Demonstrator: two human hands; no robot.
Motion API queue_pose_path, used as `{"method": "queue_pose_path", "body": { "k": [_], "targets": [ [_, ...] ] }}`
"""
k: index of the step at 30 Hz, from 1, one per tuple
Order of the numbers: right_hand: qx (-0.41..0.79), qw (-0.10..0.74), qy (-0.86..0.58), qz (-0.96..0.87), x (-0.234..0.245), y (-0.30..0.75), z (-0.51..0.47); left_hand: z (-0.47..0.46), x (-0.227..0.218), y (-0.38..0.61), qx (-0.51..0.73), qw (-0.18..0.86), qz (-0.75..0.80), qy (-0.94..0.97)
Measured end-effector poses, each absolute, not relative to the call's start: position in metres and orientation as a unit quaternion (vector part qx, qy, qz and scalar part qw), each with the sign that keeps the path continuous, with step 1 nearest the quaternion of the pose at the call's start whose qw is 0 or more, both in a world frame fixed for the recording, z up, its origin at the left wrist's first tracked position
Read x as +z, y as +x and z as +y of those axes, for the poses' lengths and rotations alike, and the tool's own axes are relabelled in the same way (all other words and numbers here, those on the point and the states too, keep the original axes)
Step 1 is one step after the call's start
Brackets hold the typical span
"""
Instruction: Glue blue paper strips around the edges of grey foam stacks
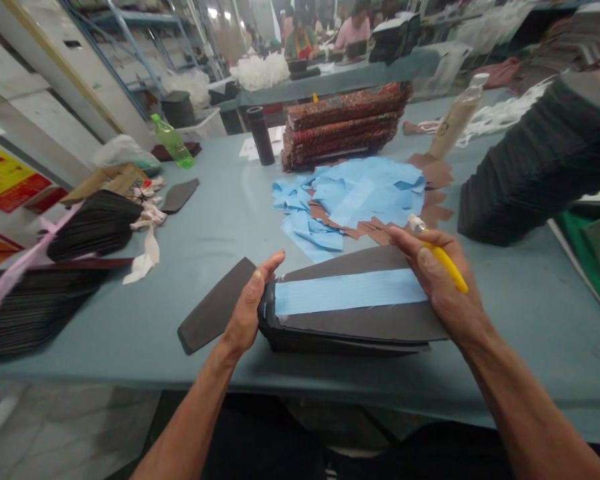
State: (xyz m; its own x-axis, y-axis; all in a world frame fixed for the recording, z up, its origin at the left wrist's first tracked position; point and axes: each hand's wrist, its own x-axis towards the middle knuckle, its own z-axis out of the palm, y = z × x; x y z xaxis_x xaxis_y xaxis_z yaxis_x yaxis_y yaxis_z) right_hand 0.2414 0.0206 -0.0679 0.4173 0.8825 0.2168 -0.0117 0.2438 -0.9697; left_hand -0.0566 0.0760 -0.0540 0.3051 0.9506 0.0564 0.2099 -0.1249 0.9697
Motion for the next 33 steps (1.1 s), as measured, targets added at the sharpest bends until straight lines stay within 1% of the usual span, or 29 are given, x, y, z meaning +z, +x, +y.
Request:
{"method": "queue_pose_path", "body": {
  "k": [4,8,11,14,17,20,25,28,33],
  "targets": [
    [0.332,0.644,-0.542,-0.426,-0.065,0.233,0.016,0.072,-0.054,-0.051,0.413,0.496,0.441,0.623],
    [0.328,0.635,-0.567,-0.408,-0.061,0.225,0.012,0.07,-0.053,-0.046,0.425,0.476,0.443,0.63],
    [0.328,0.665,-0.567,-0.358,-0.058,0.225,0.011,0.07,-0.054,-0.055,0.422,0.426,0.468,0.649],
    [0.299,0.695,-0.573,-0.314,-0.052,0.232,0.009,0.077,-0.055,-0.086,0.409,0.322,0.538,0.663],
    [0.27,0.708,-0.591,-0.278,-0.046,0.241,0.003,0.088,-0.06,-0.132,0.347,0.195,0.639,0.658],
    [0.271,0.699,-0.613,-0.248,-0.046,0.247,-0.008,0.097,-0.072,-0.169,0.238,0.133,0.695,0.666],
    [0.278,0.666,-0.639,-0.266,-0.061,0.247,-0.019,0.099,-0.087,-0.188,0.118,0.096,0.705,0.693],
    [0.271,0.65,-0.655,-0.274,-0.067,0.246,-0.019,0.102,-0.085,-0.189,0.082,0.074,0.708,0.697],
    [0.263,0.654,-0.664,-0.249,-0.072,0.244,-0.018,0.113,-0.079,-0.193,0.045,0.066,0.703,0.707]
  ]
}}
